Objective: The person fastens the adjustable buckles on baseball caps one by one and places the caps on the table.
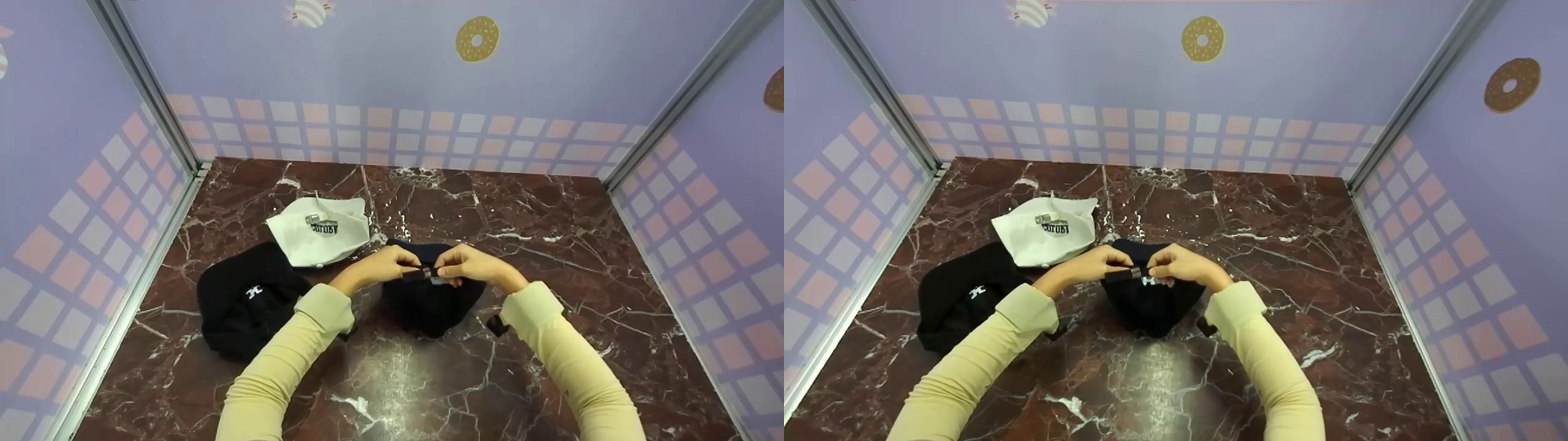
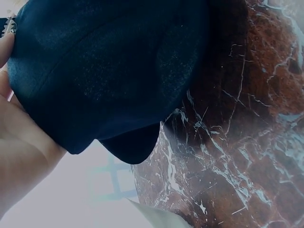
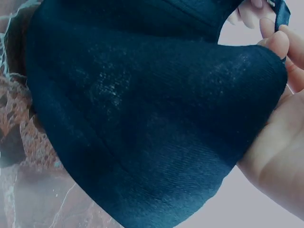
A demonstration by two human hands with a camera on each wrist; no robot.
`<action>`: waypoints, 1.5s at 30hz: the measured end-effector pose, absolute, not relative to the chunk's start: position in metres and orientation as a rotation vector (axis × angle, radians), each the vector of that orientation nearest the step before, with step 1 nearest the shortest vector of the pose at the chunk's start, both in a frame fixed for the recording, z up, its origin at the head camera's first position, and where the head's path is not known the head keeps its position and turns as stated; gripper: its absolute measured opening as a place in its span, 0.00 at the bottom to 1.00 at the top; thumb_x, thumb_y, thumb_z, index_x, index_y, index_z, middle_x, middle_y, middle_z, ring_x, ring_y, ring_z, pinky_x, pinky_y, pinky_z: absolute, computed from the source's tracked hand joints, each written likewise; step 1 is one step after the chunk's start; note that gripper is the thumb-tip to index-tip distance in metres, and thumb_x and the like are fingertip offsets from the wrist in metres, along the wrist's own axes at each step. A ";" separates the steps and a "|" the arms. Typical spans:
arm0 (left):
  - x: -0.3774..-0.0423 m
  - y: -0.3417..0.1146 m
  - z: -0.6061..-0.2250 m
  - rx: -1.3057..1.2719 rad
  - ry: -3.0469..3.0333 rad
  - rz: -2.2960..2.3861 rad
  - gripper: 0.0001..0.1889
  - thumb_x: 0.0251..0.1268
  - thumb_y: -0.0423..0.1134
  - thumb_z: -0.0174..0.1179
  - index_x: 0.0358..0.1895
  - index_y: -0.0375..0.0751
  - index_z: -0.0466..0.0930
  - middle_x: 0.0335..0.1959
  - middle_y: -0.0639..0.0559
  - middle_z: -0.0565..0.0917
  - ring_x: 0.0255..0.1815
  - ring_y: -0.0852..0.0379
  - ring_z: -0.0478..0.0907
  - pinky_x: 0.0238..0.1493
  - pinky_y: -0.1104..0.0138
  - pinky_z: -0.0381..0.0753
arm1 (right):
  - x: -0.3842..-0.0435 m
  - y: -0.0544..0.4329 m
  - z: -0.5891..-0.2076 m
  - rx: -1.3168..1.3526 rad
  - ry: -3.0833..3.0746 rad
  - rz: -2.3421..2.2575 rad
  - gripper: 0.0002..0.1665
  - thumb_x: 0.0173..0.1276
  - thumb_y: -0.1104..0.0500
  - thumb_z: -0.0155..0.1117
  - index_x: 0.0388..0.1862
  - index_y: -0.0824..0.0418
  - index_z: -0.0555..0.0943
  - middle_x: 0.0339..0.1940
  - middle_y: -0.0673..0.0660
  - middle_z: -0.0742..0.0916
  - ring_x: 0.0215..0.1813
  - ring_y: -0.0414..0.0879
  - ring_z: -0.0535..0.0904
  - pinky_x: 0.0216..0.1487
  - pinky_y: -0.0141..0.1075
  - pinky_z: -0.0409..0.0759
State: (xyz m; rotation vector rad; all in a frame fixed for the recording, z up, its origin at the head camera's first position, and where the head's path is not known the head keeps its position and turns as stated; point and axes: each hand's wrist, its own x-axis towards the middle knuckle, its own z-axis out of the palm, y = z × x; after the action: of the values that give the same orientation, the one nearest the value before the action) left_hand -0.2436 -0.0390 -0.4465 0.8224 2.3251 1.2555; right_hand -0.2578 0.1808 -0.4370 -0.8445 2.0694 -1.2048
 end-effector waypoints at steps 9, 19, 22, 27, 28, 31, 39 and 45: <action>-0.246 -0.038 -0.447 0.933 2.349 1.216 0.10 0.57 0.40 0.56 0.34 0.36 0.81 0.26 0.54 0.79 0.24 0.65 0.67 0.29 0.75 0.67 | -0.252 0.172 -0.428 -0.834 2.065 -1.200 0.10 0.63 0.67 0.52 0.31 0.77 0.76 0.16 0.53 0.75 0.17 0.38 0.68 0.21 0.28 0.69; -0.245 -0.039 -0.441 0.812 2.225 1.338 0.15 0.61 0.40 0.48 0.40 0.33 0.80 0.36 0.49 0.82 0.37 0.63 0.72 0.43 0.71 0.70 | -0.249 0.171 -0.421 -0.828 2.073 -1.174 0.12 0.63 0.66 0.51 0.33 0.78 0.75 0.16 0.53 0.75 0.17 0.38 0.68 0.22 0.29 0.69; -0.244 -0.036 -0.439 0.794 2.199 1.336 0.16 0.62 0.42 0.49 0.37 0.33 0.81 0.31 0.55 0.80 0.32 0.66 0.71 0.39 0.73 0.69 | -0.253 0.172 -0.428 -0.823 2.079 -1.168 0.12 0.63 0.64 0.52 0.34 0.74 0.78 0.16 0.51 0.76 0.17 0.37 0.68 0.21 0.28 0.69; -0.244 -0.033 -0.435 0.788 2.160 1.302 0.14 0.57 0.43 0.56 0.39 0.35 0.81 0.32 0.54 0.82 0.31 0.67 0.72 0.38 0.74 0.71 | -0.255 0.174 -0.430 -0.845 2.064 -1.178 0.12 0.62 0.63 0.53 0.32 0.74 0.77 0.15 0.50 0.75 0.17 0.37 0.68 0.21 0.27 0.68; -0.243 -0.033 -0.435 0.786 2.160 1.294 0.14 0.56 0.42 0.58 0.39 0.35 0.81 0.33 0.52 0.83 0.31 0.67 0.73 0.39 0.74 0.72 | -0.255 0.173 -0.430 -0.854 2.066 -1.173 0.13 0.62 0.63 0.53 0.32 0.75 0.77 0.15 0.50 0.75 0.17 0.37 0.68 0.21 0.27 0.68; -0.244 -0.032 -0.434 0.781 2.173 1.269 0.14 0.54 0.40 0.59 0.41 0.34 0.81 0.35 0.46 0.83 0.30 0.67 0.74 0.38 0.74 0.73 | -0.254 0.173 -0.430 -0.869 2.080 -1.156 0.12 0.62 0.63 0.54 0.30 0.75 0.76 0.15 0.51 0.75 0.17 0.37 0.69 0.21 0.27 0.69; -0.247 -0.032 -0.438 0.889 2.223 1.221 0.13 0.54 0.38 0.59 0.39 0.32 0.81 0.32 0.44 0.83 0.26 0.69 0.71 0.32 0.77 0.71 | -0.254 0.172 -0.429 -0.847 2.073 -1.160 0.11 0.62 0.65 0.54 0.30 0.75 0.76 0.16 0.54 0.76 0.17 0.38 0.69 0.21 0.28 0.69; -0.247 -0.030 -0.440 0.938 2.290 1.205 0.12 0.54 0.38 0.59 0.39 0.34 0.82 0.33 0.44 0.84 0.26 0.69 0.70 0.31 0.78 0.70 | -0.256 0.173 -0.429 -0.863 2.076 -1.152 0.12 0.62 0.65 0.53 0.31 0.76 0.76 0.18 0.60 0.77 0.17 0.38 0.71 0.22 0.28 0.71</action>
State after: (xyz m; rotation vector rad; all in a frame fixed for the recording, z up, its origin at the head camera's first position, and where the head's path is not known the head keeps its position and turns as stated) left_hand -0.2473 -0.0304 -0.4402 0.9376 2.2905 1.2046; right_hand -0.2556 0.1735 -0.4289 -0.8635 2.0764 -1.1520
